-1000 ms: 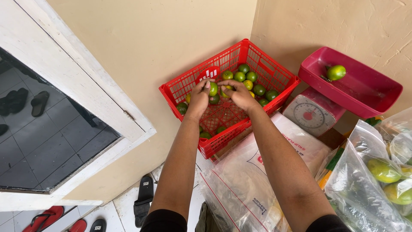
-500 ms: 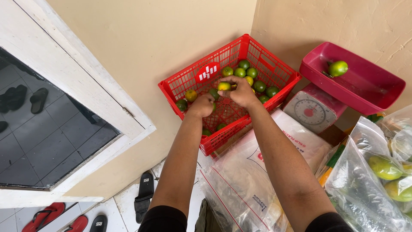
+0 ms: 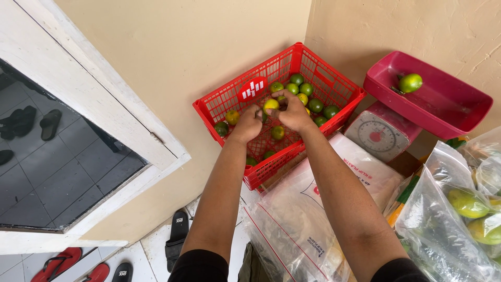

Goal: The person picks through limes in a crate by hand, placing selected fruit into a tray for weighing, and handles large plastic bags.

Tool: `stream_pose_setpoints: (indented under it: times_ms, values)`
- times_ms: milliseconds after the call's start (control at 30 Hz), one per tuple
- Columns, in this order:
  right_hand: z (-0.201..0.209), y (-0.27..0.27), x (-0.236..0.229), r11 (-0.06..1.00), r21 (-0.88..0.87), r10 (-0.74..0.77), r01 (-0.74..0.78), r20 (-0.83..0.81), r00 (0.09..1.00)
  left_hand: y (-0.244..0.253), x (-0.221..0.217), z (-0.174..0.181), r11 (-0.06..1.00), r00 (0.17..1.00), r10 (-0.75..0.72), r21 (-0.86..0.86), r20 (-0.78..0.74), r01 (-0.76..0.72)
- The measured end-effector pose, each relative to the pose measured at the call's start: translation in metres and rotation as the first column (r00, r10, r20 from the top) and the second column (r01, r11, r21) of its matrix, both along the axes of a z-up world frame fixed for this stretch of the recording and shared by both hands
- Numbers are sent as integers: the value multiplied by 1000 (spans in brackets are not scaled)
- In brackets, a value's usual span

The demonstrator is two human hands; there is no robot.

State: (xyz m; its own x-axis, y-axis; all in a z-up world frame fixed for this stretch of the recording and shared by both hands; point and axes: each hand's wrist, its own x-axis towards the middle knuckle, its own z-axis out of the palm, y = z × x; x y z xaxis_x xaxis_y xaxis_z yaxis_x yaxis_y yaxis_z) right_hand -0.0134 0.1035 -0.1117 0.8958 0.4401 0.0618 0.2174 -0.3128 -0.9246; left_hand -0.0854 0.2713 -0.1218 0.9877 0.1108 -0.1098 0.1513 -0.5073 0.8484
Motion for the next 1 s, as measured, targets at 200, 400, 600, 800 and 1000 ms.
stream_pose_setpoints:
  times_ms: [200,400,600,800,1000]
  values:
    - [-6,2,5,998,49,50,-50,1,999,-14,-9,31,964,984,64,-264,166,-18]
    - [10,2,-8,984,175,36,-45,50,998,-12,-5,25,942,970,116,-333,212,-39]
    - [7,-17,0,963,249,-124,104,65,990,-28,-5,36,983,938,75,-182,337,-13]
    - [68,-85,-15,927,322,-229,194,74,971,-92,-3,92,988,906,-18,-132,424,81]
    - [122,-154,-8,915,179,-395,362,206,895,-165,8,132,951,886,-98,-220,453,218]
